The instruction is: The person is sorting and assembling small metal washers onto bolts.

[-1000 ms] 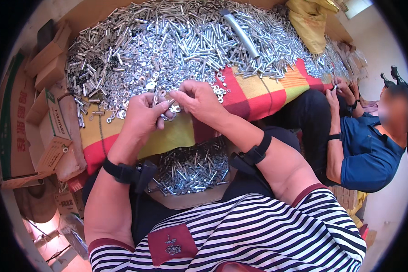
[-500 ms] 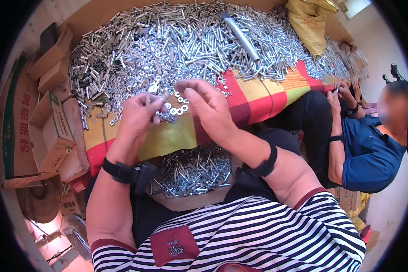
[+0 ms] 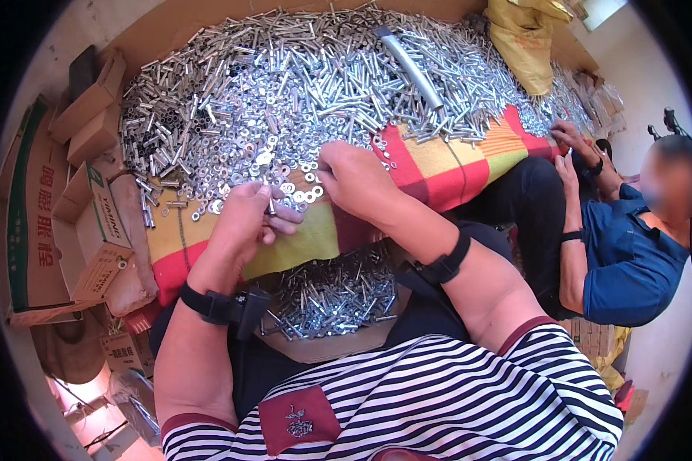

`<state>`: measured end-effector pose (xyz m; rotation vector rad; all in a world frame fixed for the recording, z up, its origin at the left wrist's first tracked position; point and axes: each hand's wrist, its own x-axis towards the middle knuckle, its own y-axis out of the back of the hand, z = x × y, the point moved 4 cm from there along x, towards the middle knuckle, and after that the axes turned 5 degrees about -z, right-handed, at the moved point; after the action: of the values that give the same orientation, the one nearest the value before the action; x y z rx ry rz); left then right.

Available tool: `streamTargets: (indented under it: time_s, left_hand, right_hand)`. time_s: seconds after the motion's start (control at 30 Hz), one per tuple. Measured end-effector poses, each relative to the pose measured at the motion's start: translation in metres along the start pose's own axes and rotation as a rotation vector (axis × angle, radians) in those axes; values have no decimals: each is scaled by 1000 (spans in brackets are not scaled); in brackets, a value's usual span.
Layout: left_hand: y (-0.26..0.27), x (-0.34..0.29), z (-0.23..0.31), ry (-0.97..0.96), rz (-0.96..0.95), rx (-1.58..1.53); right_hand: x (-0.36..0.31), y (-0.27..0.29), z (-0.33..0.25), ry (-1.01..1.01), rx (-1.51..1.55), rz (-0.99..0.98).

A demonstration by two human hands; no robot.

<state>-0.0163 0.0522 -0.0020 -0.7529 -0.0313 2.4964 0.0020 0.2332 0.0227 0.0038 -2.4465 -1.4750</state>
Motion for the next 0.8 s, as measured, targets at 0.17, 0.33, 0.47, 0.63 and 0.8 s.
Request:
streamTargets:
  time_s: [0.17, 0.33, 0.47, 0.63, 0.8]
  left_hand:
    - [0, 3, -1, -85, -5, 162]
    - [0, 9, -1, -184, 81, 137]
    - [2, 12, -3, -217, 83, 120]
    - [-2, 12, -7, -290, 57, 285]
    - [-9, 9, -4, -315, -4, 266]
  right_hand:
    - [-10, -4, -10, -38, 200, -224]
    - [-10, -14, -13, -26, -122, -209]
    - [-11, -10, -14, -7, -144, -181]
    - [-12, 1, -5, -52, 138, -185]
    - [-11, -9, 5, -325, 986, -376]
